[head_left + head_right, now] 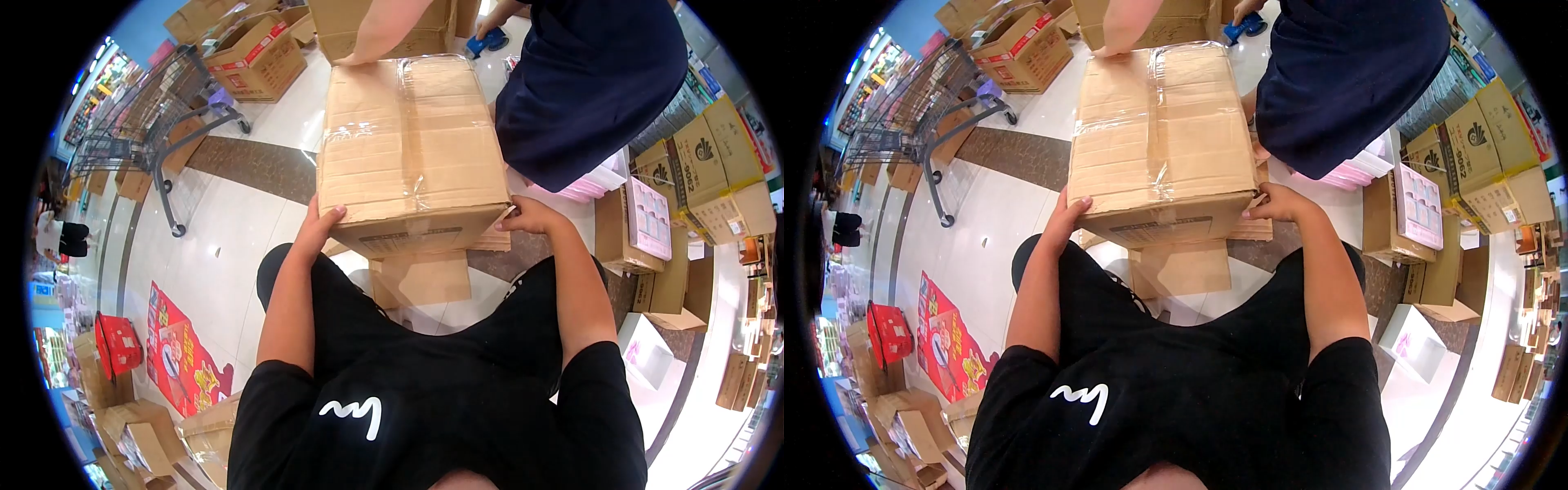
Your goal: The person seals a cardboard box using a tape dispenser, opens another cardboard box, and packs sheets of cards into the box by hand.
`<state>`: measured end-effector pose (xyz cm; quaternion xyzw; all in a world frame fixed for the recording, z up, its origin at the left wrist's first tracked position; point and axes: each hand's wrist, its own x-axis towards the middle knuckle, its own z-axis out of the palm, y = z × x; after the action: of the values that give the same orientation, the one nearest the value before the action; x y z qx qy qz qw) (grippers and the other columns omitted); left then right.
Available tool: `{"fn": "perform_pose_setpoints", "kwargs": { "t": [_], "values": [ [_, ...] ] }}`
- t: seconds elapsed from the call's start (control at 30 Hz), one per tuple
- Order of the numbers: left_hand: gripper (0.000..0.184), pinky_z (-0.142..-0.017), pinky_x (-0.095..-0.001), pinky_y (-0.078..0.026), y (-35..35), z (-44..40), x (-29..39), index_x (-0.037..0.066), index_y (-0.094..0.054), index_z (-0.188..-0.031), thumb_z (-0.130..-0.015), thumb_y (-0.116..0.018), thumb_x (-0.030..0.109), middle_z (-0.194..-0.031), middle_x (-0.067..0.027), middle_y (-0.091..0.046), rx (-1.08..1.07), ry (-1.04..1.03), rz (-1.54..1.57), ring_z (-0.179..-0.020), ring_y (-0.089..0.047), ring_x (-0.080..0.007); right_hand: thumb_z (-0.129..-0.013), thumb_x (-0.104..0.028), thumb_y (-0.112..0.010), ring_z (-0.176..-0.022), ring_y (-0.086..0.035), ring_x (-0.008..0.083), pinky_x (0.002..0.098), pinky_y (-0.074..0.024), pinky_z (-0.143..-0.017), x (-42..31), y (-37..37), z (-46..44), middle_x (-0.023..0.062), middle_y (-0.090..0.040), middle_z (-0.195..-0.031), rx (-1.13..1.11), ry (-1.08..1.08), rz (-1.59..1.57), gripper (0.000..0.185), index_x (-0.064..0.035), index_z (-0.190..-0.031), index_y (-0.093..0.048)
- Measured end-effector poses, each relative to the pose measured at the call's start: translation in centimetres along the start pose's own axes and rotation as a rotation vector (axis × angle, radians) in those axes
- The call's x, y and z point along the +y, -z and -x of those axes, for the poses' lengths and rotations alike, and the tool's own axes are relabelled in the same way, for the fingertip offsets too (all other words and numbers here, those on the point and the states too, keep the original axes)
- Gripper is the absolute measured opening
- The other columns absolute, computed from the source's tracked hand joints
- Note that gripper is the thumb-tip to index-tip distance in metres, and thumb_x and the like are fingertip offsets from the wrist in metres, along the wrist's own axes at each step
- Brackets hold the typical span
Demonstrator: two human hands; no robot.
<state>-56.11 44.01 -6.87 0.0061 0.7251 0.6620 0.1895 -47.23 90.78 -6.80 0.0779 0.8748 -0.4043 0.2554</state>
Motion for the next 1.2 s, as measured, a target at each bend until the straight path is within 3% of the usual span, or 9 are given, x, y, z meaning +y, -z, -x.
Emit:
{"fn": "perform_pose_setpoints", "kwargs": {
  "t": [0.13,0.27,0.57,0.73,0.77,0.83,0.87,1.03,1.2],
  "values": [
    [0.087,-0.108,-0.0388,-0.038,-0.7,0.3,0.6,0.004,-0.026,-0.155,-0.088,-0.072,0.035,-0.143,-0.0178,-0.049,0.007,0.018,-0.026,-0.132,-0.047,-0.0277,-0.077,-0.028,-0.085,-0.109,-0.064,0.0238,0.0362,-0.0497,-0.095,0.6,-0.3,-0.6,0.0174,-0.065,-0.124,-0.041,0.029,-0.074,0.08,0.0003,-0.141,-0.048],
    [0.09,-0.107,-0.0406,-0.039,-0.9,0.5,1.3,0.006,-0.025,-0.156,-0.087,-0.072,0.038,-0.143,-0.0173,-0.049,-0.003,0.024,-0.044,-0.131,-0.047,-0.0286,-0.077,-0.025,-0.085,-0.108,-0.064,0.0228,0.0357,-0.0496,-0.095,1.4,-0.3,-1.1,0.0163,-0.064,-0.124,-0.048,0.027,-0.092,0.078,0.0008,-0.141,-0.048],
    [0.09,-0.109,-0.038,-0.038,-1.0,1.0,2.3,0.005,-0.025,-0.156,-0.089,-0.07,0.043,-0.142,-0.0195,-0.049,0.041,0.065,-0.032,-0.132,-0.048,-0.0271,-0.076,-0.037,-0.085,-0.102,-0.066,0.0243,0.034,-0.0509,-0.089,-0.1,0.3,0.0,0.0171,-0.065,-0.121,-0.036,-0.035,0.065,0.082,0.0002,-0.139,-0.05],
    [0.082,-0.106,-0.0377,-0.04,-0.6,-0.7,-1.1,0.0,-0.032,-0.151,-0.094,-0.062,0.052,-0.14,-0.02,-0.051,0.112,-0.128,-0.257,-0.128,-0.05,-0.0282,-0.079,-0.055,-0.078,-0.124,-0.056,0.028,0.0393,-0.0486,-0.095,-2.3,0.1,0.7,0.019,-0.054,-0.141,0.07,0.093,-0.266,0.098,-0.0005,-0.149,-0.037],
    [0.079,-0.103,-0.0378,-0.041,0.2,-1.1,-1.1,0.001,-0.035,-0.149,-0.096,-0.058,0.054,-0.139,-0.0189,-0.052,0.19,-0.107,-0.165,-0.126,-0.051,-0.0275,-0.087,-0.061,-0.066,-0.131,-0.05,0.0278,0.0423,-0.0477,-0.096,-2.4,0.1,0.6,0.0162,-0.044,-0.151,0.103,0.103,-0.346,0.094,-0.0079,-0.155,-0.028],
    [0.075,-0.096,-0.0377,-0.044,1.1,-1.6,-1.0,0.002,-0.042,-0.145,-0.099,-0.046,0.061,-0.134,-0.0153,-0.055,0.336,-0.103,-0.029,-0.119,-0.053,-0.0254,-0.089,-0.062,-0.062,-0.13,-0.051,0.0275,0.0427,-0.0473,-0.096,-3.0,-0.2,0.8,0.0153,-0.045,-0.15,0.167,0.128,-0.376,0.091,-0.0098,-0.156,-0.029],
    [0.079,-0.103,-0.0509,-0.042,2.0,-1.6,-0.9,0.013,-0.036,-0.151,-0.095,-0.046,0.068,-0.147,-0.0138,-0.046,0.307,-0.041,0.019,-0.133,-0.046,-0.0296,-0.091,-0.063,-0.058,-0.129,-0.052,0.0271,0.0431,-0.0468,-0.096,-3.1,-0.2,0.9,0.0144,-0.047,-0.148,0.234,0.154,-0.407,0.088,-0.0116,-0.156,-0.029],
    [0.08,-0.106,-0.0483,-0.04,2.6,-0.8,-1.6,0.013,-0.032,-0.155,-0.097,-0.044,0.067,-0.151,-0.0134,-0.044,0.299,0.062,0.21,-0.137,-0.043,-0.0276,-0.092,-0.064,-0.056,-0.124,-0.055,0.0254,0.043,-0.0461,-0.096,-2.9,-0.3,0.3,0.0133,-0.049,-0.146,0.182,0.082,-0.365,0.085,-0.0134,-0.156,-0.03],
    [0.097,-0.118,-0.0405,-0.025,0.5,-0.4,-2.9,-0.006,-0.008,-0.156,-0.098,-0.046,0.062,-0.161,-0.0245,-0.022,0.137,-0.024,-0.297,-0.149,-0.024,-0.0335,-0.091,-0.062,-0.058,-0.119,-0.057,0.0243,0.0419,-0.0464,-0.094,-3.8,-0.6,0.2,0.0131,-0.051,-0.143,0.179,0.057,-0.312,0.084,-0.0119,-0.154,-0.034]
  ]
}}
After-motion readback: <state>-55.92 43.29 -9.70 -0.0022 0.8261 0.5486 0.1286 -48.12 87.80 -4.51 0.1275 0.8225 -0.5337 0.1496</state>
